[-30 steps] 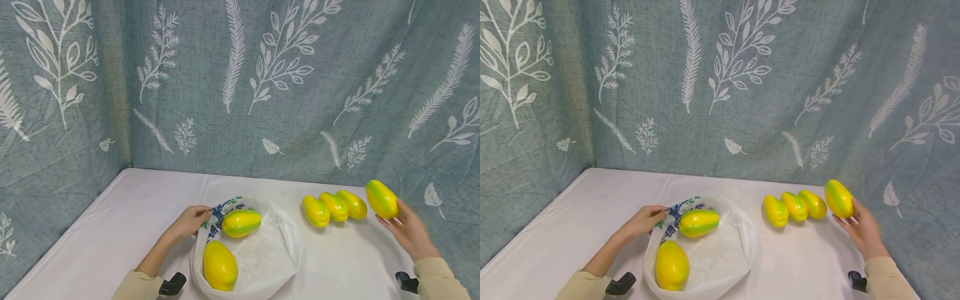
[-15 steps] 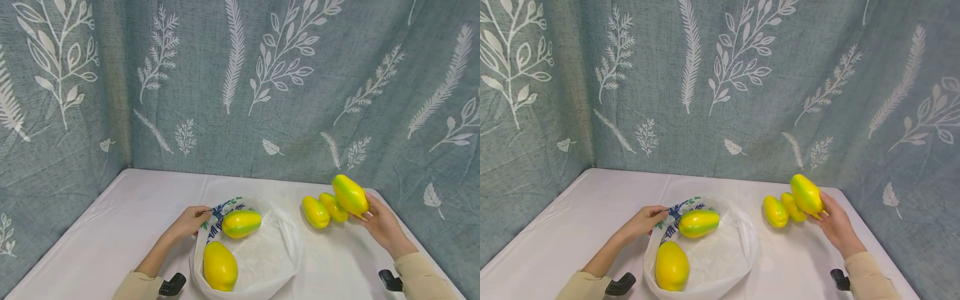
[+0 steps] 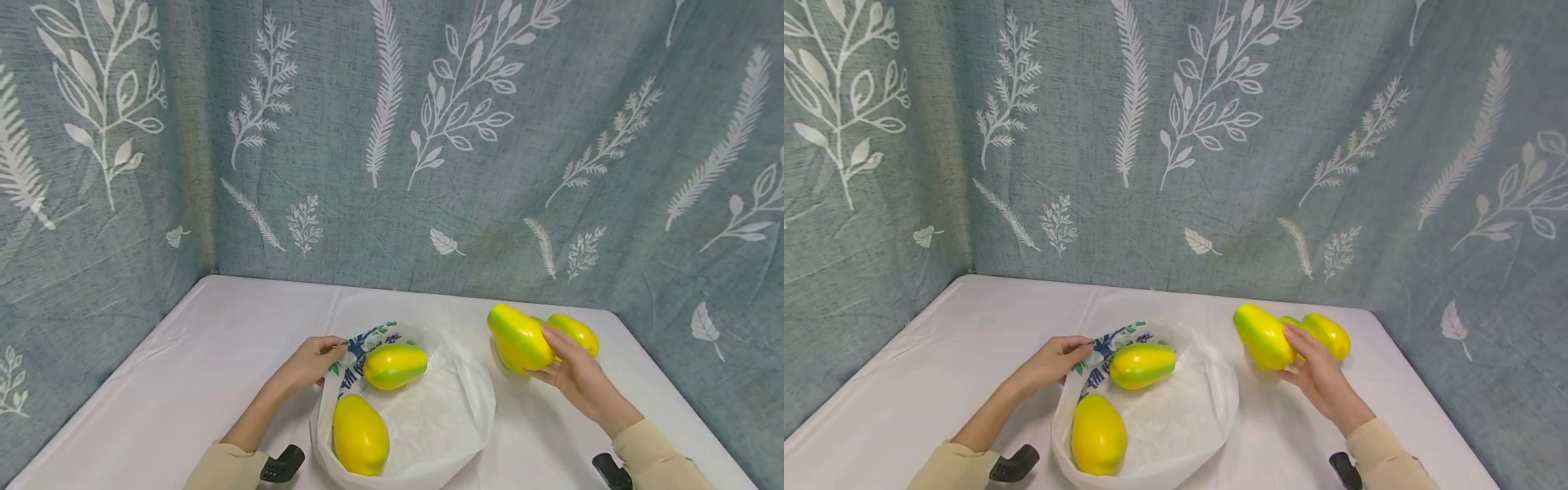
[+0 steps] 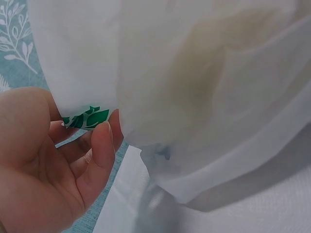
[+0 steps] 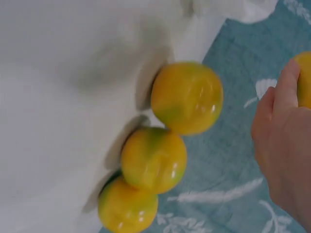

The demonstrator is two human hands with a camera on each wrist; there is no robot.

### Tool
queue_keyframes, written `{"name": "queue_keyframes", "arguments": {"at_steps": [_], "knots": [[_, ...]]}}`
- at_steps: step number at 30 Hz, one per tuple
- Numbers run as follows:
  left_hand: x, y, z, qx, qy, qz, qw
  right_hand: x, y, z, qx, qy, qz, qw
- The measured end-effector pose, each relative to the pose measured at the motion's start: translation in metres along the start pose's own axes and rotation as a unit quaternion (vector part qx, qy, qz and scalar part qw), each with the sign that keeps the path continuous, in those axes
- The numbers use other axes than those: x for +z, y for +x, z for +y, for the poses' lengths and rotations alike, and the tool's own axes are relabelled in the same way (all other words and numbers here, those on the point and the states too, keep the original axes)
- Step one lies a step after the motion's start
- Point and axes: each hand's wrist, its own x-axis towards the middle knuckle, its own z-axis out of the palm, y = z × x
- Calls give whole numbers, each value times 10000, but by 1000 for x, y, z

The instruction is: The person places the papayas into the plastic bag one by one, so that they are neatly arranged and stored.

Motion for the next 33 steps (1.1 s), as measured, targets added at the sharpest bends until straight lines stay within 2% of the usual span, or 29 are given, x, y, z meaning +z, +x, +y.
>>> {"name": "queue_keyframes", "arguments": {"at_steps": [3,8,13,20,26,33], "knots": [[-1,0,0,16,3,5,10000,13,1,3,299,-150,-82,9994],[-1,1,-1,22,2,-12,10000,29,2,9,545,-281,-482,9970],[-1,1,-2,31,-29,-41,10000,40,3,14,703,-448,-1010,9914],[-1,2,-2,-21,-35,-36,10000,60,8,25,776,-333,-1696,9819],[-1,2,-2,-87,5,-52,9999,77,11,35,1086,-450,-2139,9698],[-3,2,-2,-32,8,-92,10000,84,12,40,1450,-789,-2723,9479]]}}
